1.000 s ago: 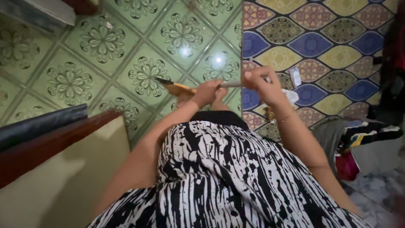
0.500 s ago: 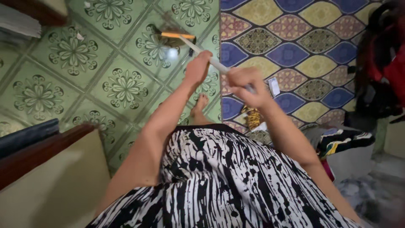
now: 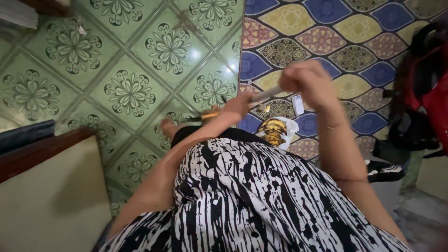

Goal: The person sweeps the floor with a broom, moving debris into a pile and then across the room.

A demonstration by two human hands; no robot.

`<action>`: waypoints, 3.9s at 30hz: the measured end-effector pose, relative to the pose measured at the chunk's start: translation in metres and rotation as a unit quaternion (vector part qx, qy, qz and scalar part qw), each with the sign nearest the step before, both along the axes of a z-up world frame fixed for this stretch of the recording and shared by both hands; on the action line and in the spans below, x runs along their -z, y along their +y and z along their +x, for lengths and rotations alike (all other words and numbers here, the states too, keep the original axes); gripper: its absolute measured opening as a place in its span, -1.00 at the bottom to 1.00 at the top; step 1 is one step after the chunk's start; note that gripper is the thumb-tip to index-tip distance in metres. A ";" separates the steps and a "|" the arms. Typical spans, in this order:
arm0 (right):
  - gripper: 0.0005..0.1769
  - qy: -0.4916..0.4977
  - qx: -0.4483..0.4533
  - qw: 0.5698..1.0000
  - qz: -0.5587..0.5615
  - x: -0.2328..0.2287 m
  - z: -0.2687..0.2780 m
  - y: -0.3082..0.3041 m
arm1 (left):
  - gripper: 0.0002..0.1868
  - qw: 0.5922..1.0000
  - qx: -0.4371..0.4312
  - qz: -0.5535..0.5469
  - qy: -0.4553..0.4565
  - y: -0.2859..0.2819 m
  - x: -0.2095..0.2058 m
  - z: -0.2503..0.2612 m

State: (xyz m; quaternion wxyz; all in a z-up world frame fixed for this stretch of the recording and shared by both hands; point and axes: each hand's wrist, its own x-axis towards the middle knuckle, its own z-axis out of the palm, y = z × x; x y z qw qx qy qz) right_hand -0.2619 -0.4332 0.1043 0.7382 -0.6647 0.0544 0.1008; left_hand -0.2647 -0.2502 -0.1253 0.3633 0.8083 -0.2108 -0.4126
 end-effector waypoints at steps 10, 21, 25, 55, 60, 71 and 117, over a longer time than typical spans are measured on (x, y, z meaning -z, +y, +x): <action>-0.62 -0.199 0.094 0.975 -0.017 0.066 0.019 0.030 | -0.86 0.957 -0.106 -0.194 -0.188 -0.017 0.102 0.100; -0.48 -0.305 0.106 0.945 0.049 0.001 -0.018 -0.033 | -0.67 0.898 -0.044 -0.243 -0.365 -0.061 0.009 0.129; -0.62 -0.324 0.130 0.936 0.049 -0.091 -0.040 -0.082 | -0.67 0.894 0.008 -0.342 -0.291 -0.120 -0.063 0.077; -0.52 -0.333 0.278 0.901 -0.007 -0.004 0.176 -0.135 | -0.67 0.899 -0.003 -0.277 -0.339 -0.207 -0.001 0.341; -0.41 -0.380 0.303 0.869 -0.089 -0.121 0.163 -0.171 | -0.65 0.903 0.068 -0.342 -0.249 -0.281 -0.092 0.283; -0.66 -0.081 0.198 0.949 -0.230 0.017 0.228 -0.235 | -0.27 0.890 0.053 -0.446 -0.076 -0.390 0.054 0.274; -0.72 -0.177 0.056 0.983 0.007 0.094 0.516 -0.438 | -0.82 0.932 -0.167 -0.147 -0.285 -0.518 0.002 0.610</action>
